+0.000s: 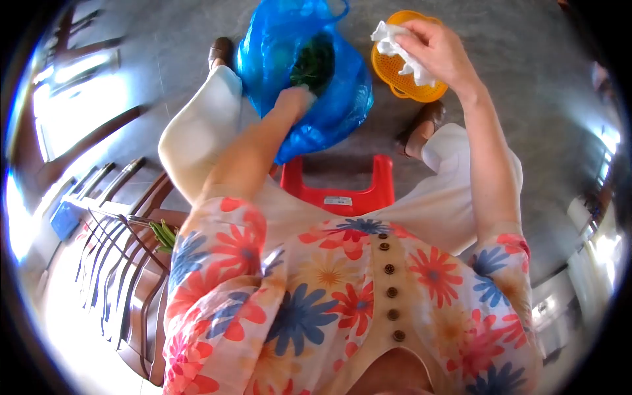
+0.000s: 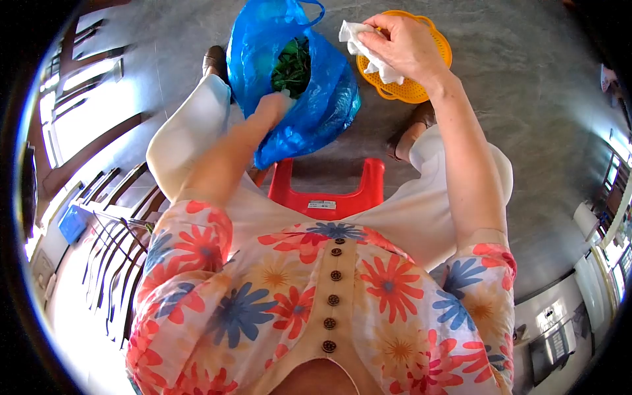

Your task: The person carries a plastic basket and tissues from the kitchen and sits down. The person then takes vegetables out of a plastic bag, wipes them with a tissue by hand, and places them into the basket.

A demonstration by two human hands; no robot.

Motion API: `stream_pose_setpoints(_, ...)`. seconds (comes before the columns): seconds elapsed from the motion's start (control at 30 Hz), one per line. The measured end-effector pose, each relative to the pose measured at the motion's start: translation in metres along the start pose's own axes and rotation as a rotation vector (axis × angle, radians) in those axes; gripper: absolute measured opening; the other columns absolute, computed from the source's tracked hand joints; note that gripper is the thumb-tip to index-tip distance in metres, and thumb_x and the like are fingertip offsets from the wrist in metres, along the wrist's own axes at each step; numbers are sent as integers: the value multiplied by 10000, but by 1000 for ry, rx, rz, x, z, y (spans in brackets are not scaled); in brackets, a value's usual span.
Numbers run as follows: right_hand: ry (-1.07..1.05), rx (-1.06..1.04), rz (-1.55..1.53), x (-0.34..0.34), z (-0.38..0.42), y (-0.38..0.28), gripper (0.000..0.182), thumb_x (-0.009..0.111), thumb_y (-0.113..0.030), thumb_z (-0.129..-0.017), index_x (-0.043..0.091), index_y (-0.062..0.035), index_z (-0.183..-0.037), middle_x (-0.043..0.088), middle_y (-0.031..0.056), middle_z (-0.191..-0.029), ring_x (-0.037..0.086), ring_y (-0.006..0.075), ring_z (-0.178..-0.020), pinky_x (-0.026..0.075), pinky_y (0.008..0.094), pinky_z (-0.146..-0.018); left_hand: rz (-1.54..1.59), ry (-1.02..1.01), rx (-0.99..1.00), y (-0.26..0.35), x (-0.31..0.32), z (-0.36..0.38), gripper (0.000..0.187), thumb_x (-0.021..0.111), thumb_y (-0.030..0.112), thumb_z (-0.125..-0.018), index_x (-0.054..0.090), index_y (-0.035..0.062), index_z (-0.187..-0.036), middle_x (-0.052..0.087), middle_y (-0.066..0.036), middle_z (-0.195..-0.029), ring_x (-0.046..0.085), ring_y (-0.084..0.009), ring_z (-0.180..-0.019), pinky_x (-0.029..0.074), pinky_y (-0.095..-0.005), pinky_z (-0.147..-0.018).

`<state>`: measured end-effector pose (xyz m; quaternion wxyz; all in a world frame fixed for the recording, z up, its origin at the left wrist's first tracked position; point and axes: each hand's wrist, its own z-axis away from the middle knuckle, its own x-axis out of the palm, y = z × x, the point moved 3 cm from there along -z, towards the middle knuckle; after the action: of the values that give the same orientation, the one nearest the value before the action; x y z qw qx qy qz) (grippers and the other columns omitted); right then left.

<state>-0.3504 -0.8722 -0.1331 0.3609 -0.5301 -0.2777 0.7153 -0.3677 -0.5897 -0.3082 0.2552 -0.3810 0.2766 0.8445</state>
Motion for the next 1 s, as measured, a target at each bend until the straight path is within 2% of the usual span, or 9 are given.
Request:
stream_pose_setpoints(0.2,-21,-87,-238,0,1,7,335,591,-287,-859,598,-9,-1046,649,76,-885,623,149,-783,485,247,-703,-342,-75,42,19,-4,9,185,484,84,-748,652,11,-780,566,-164,-986,580,-305,-903,500,-400,-662)
stream_pose_setpoints(0.3,-58,-71,-258,-3,0,4,344,573,-284,-870,582,-9,-1076,642,86,-932,616,155,-854,473,254,-766,-268,64,88,10,-29,3,187,483,72,-750,659,15,-781,596,-175,-966,599,-311,-892,502,-405,-682)
stream_pose_setpoints(0.4,-39,-46,-312,-4,-3,1,334,552,-273,-883,571,-13,-1093,640,81,-954,609,155,-881,463,253,-784,-99,-127,-158,7,-85,-6,108,531,62,-729,625,46,-778,602,-183,-918,587,-343,-902,490,-443,-689)
stream_pose_setpoints(0.43,-26,-38,-316,-5,-3,1,335,548,-271,-885,568,-12,-1097,638,80,-953,607,153,-877,461,253,-783,-51,-52,-200,0,-101,-6,117,545,59,-714,615,63,-808,623,-156,-814,606,-334,-837,485,-449,-683)
stream_pose_setpoints(0.53,6,-8,-328,-4,-5,3,336,541,-260,-888,558,-5,-1105,632,72,-940,598,142,-857,456,252,-774,45,133,-293,-13,-163,6,126,607,96,-701,605,66,-824,630,-125,-788,621,-281,-769,485,-382,-621)
stream_pose_setpoints(0.63,30,77,-431,-2,-4,-5,318,560,-243,-875,573,5,-1074,615,40,-883,563,101,-802,441,244,-743,586,330,-312,-19,-195,15,157,653,139,-744,610,59,-873,642,-85,-791,607,-175,-645,459,-294,-526)
stream_pose_setpoints(0.77,85,79,-527,0,-10,-19,280,606,-240,-845,619,-17,-1015,609,22,-872,528,80,-772,411,217,-714,1582,225,-209,9,-205,12,180,607,175,-847,589,30,-952,647,-87,-840,568,-95,-593,390,-208,-449)
stream_pose_setpoints(0.87,41,144,-726,12,-19,-15,306,624,-245,-830,611,-17,-1034,607,16,-868,520,70,-771,404,203,-673,1885,36,-45,30,-199,5,183,608,156,-846,592,26,-974,643,-84,-842,574,-108,-598,414,-208,-471)
stream_pose_setpoints(1.0,-36,82,-766,30,-15,-37,405,634,-267,-820,557,5,-1109,615,28,-851,543,68,-718,417,188,-577,1958,245,-93,47,-192,0,211,576,142,-867,585,23,-1040,622,-73,-794,584,-133,-610,463,-219,-533)
